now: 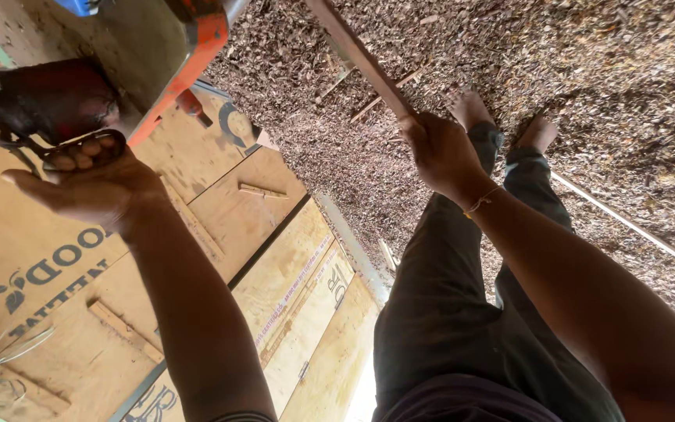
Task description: The person sands a long piece of wood by moving it back and forth across a stationary sanding belt or machine. The person also clears wood shavings and handles different pieces of lumber in the workshop.
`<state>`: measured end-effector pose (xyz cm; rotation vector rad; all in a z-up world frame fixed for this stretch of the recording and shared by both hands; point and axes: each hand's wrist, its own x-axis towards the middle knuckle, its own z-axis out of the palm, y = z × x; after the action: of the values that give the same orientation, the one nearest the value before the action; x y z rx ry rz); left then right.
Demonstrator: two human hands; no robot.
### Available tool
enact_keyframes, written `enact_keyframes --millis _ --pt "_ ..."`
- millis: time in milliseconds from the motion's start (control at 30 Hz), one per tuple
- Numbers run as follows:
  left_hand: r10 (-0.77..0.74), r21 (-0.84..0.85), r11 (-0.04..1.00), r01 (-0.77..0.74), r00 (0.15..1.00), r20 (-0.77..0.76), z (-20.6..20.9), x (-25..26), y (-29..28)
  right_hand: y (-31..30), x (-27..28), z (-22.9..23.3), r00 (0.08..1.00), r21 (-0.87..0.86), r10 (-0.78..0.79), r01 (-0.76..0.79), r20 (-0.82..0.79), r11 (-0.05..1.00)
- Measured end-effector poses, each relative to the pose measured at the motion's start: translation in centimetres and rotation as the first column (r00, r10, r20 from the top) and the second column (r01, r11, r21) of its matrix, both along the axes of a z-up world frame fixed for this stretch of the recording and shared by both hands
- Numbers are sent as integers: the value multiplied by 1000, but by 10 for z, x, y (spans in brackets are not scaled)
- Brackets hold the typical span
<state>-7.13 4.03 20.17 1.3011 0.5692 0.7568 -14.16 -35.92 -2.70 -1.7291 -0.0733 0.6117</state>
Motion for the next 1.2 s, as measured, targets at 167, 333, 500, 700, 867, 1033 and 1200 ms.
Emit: enact_keyframes --millis 167,333,500,700,867,1033,1200 --pt "-39 222 974 50 998 -57 -17 5 10 2 -7 12 911 39 205 -205 -357 978" --pt "434 589 785 -190 848 -305 8 -4 -37 -3 -1 6 967 18 85 -83 -239 996" --pt "178 961 -66 270 951 -255 10 9 -125 -9 -70 -3 911 -43 63 -88 -407 995" --pt "-256 852 -324 411 829 -498 -18 111 -181 5 -87 6 937 57 25 -6 -349 998" --pt "-21 495 -599 629 605 -796 -18 127 -181 51 -5 -7 966 71 -95 116 -242 991" --pt "-78 361 -804 473 518 -852 -15 148 -169 119 88 9 974 145 -143 170 -176 975" --pt "-105 284 -858 428 396 -912 -21 148 -160 152 98 28 876 113 398 -382 -271 917"
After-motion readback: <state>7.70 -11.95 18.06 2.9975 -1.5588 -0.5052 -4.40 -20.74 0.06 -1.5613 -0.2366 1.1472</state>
